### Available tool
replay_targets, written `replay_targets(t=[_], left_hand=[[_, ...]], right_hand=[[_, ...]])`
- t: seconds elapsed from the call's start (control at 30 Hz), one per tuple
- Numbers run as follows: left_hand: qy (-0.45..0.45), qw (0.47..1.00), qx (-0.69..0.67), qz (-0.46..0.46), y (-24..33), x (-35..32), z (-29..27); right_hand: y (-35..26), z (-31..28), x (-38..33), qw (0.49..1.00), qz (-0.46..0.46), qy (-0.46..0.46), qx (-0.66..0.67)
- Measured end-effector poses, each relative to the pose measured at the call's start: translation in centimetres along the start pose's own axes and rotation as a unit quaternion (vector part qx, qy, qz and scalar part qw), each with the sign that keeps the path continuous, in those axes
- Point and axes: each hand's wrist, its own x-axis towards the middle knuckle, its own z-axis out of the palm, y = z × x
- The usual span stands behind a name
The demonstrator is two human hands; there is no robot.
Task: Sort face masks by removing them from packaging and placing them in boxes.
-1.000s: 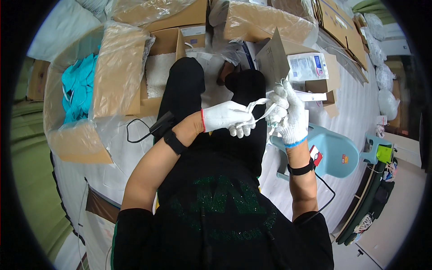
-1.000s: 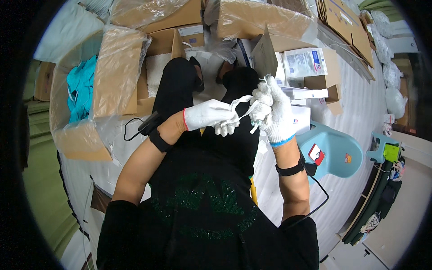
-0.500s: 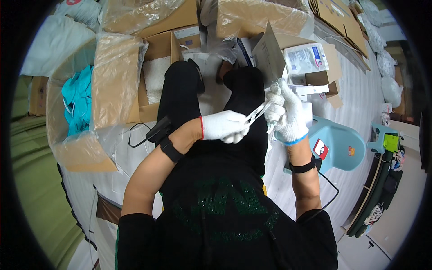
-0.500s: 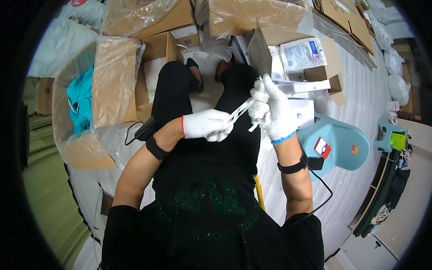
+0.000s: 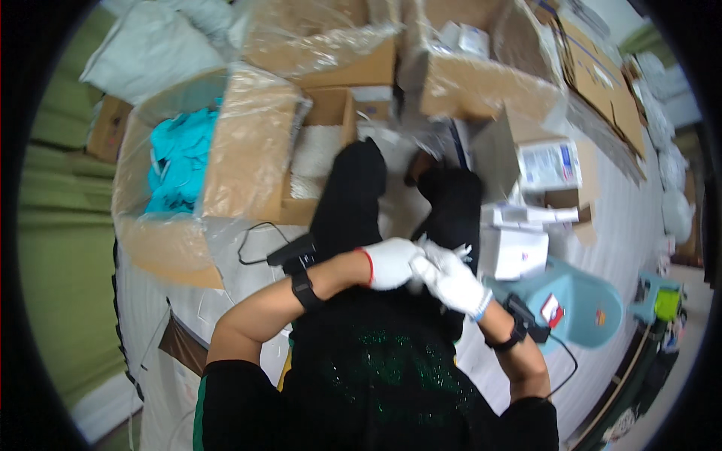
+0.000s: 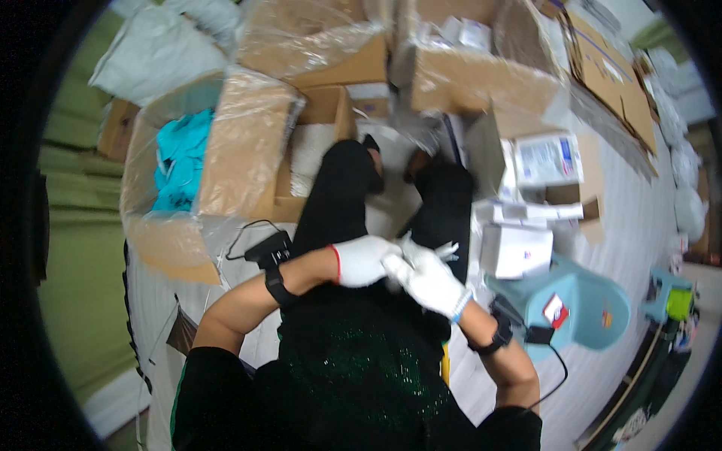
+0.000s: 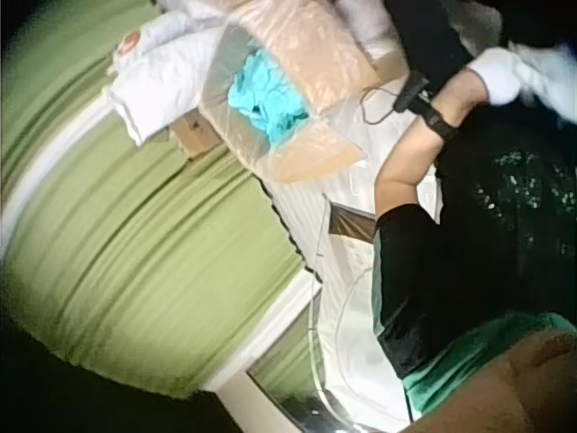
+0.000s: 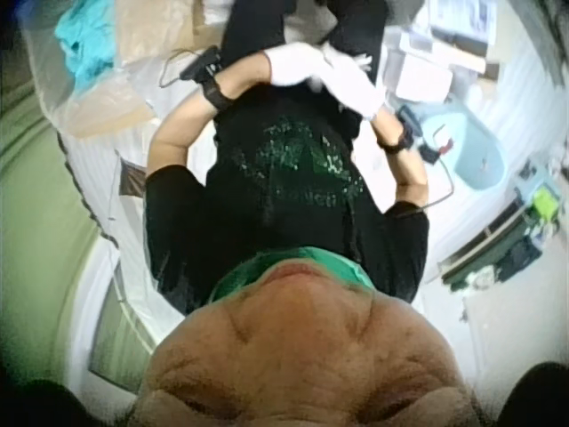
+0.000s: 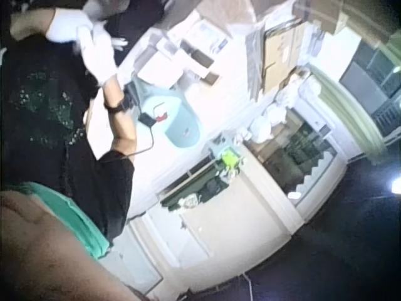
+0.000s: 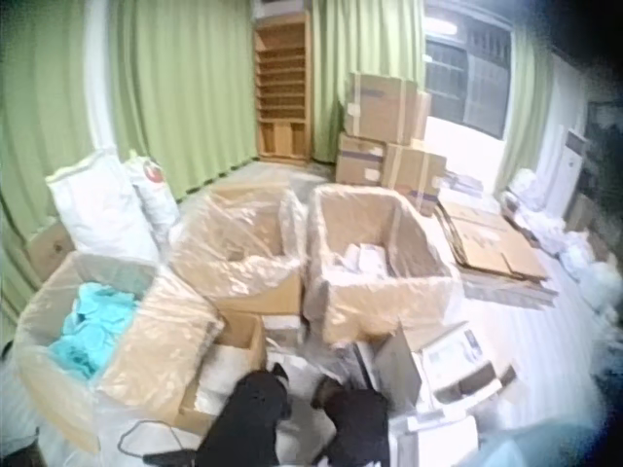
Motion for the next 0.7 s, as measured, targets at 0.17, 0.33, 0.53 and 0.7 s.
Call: replay_targets(t=[0.17,0.33,0.53,0.7], left_hand=[[-0.021,0.997,0.058,-0.054,4.3,-3.1,-0.8],[0.029,0.979,-0.193,0.063,7.1,-5.1,-2.0],[-0.136,0.969,-0.156,0.139,10.0,-9.3,-2.9],[-0.135,0.973,-0.123,0.138,8.4,-10.7,-4.4]], right_hand=[[-2.7,-0.4,-1.7,0.987,0.110,-0.100,0.056],[-7.8,-0.1,-4.5,0.959,0.100,-0.035,0.264],[-8.9,-1.0,-9.0,0.973,-0.036,-0.191,0.127],[-8.6,-3.1,-9.7,0.970,-0.058,-0.228,-0.065]])
